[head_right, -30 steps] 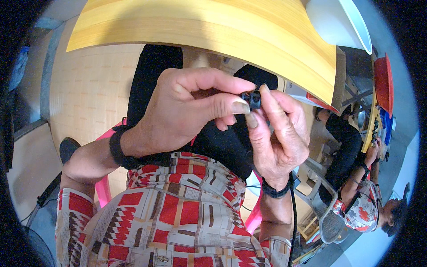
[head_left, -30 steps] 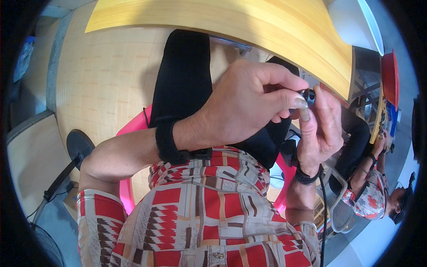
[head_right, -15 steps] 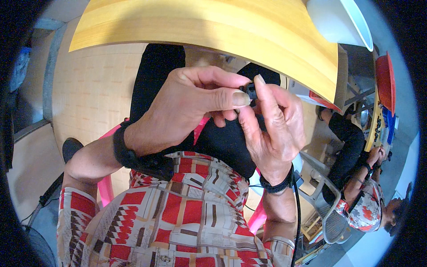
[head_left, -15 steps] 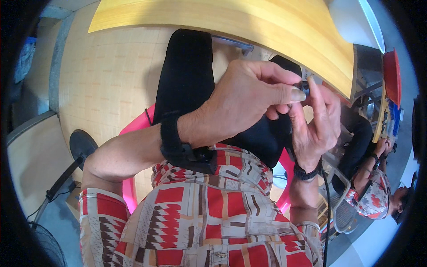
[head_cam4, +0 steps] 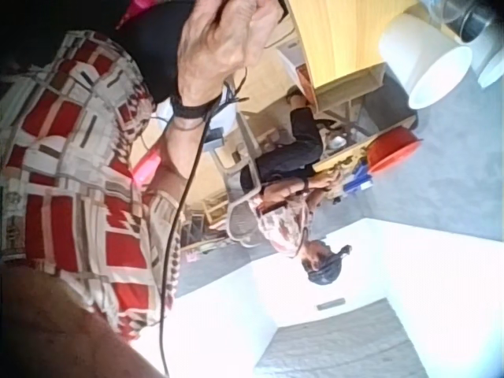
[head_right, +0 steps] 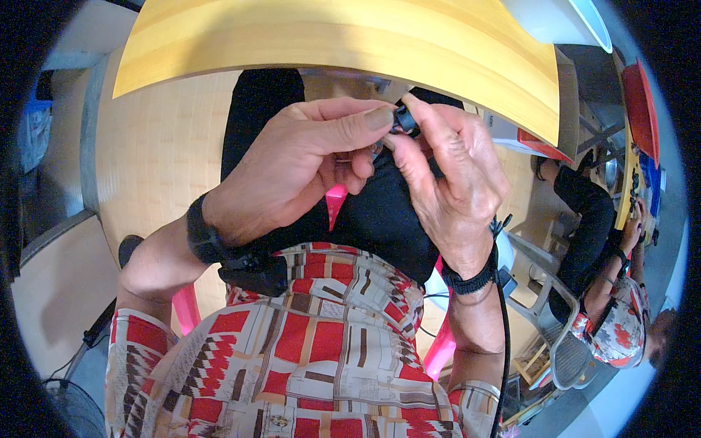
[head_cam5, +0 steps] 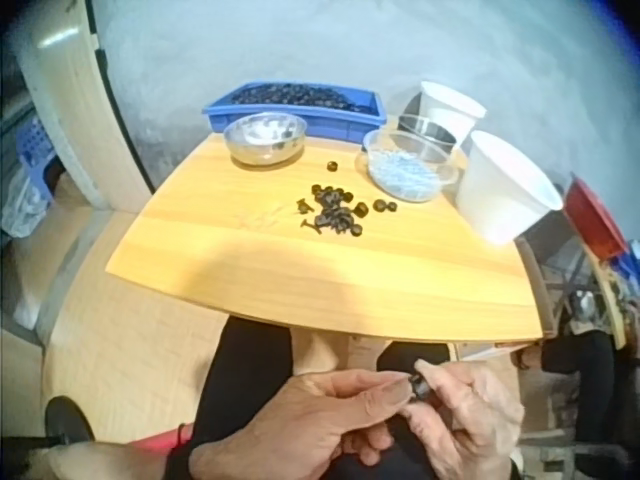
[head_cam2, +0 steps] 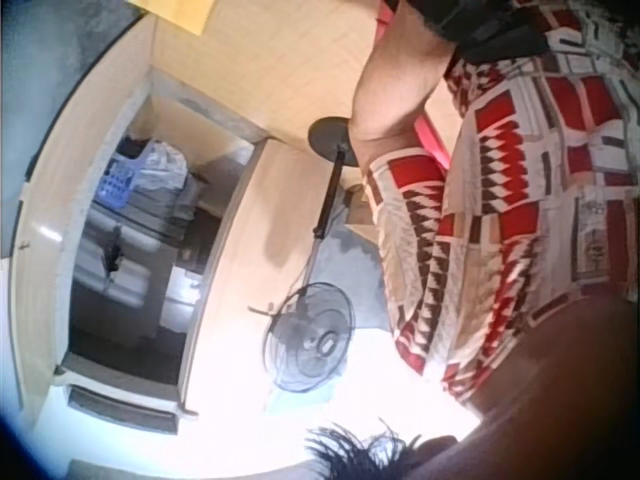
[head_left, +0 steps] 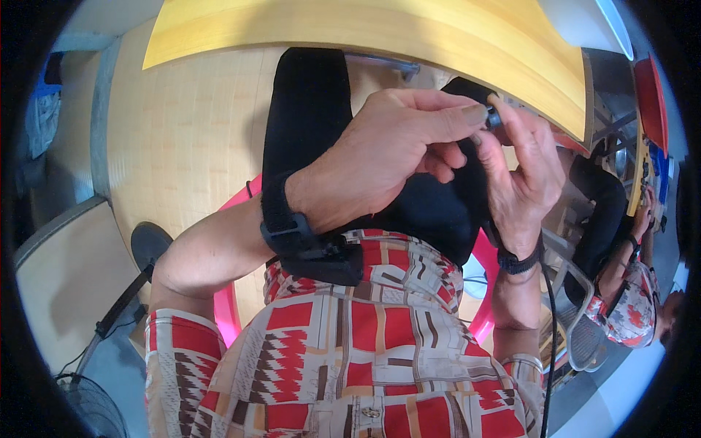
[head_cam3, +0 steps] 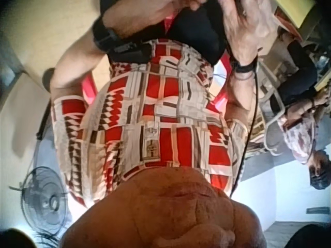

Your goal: Assembling small plastic components by hand at a workstation.

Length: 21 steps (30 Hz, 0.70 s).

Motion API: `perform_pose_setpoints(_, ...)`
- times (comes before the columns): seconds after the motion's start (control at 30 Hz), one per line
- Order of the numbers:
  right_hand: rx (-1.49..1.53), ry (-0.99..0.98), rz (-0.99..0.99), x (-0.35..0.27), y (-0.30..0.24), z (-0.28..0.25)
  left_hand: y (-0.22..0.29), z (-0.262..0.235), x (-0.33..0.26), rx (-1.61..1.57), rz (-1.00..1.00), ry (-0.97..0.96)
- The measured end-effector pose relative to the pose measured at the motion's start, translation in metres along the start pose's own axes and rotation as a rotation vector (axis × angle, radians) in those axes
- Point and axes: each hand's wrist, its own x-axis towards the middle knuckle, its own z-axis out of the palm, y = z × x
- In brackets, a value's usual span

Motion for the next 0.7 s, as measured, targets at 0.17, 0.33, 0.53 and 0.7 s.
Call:
perform_pose_setpoints(0.17, 0.016, 0.018, 0.042, -0.001, -0.0018, 0.0016, -0.0018, -0.0037, 0.0019, 0.005, 0.004, -0.044)
perform_pose_setpoints(0.33, 0.035, 0.045, 0.056, 0.0003, -0.001, 0.0015, 0.0002, -0.0053, 0.0048, 0.102, 0.01, -0.065)
perform_pose_setpoints(0.53, 0.126, 0.027, 0.177, -0.0028, -0.0019, -0.0021, -0.0018, -0.0033, 0.0058, 0.144, 0.069, -0.027)
perform_pose_setpoints(0.7, 0.117, 0.005, 0.103, -0.0019, -0.0035, -0.006, -0.0029, 0.002, 0.0013, 0.25, 0.116, -0.056)
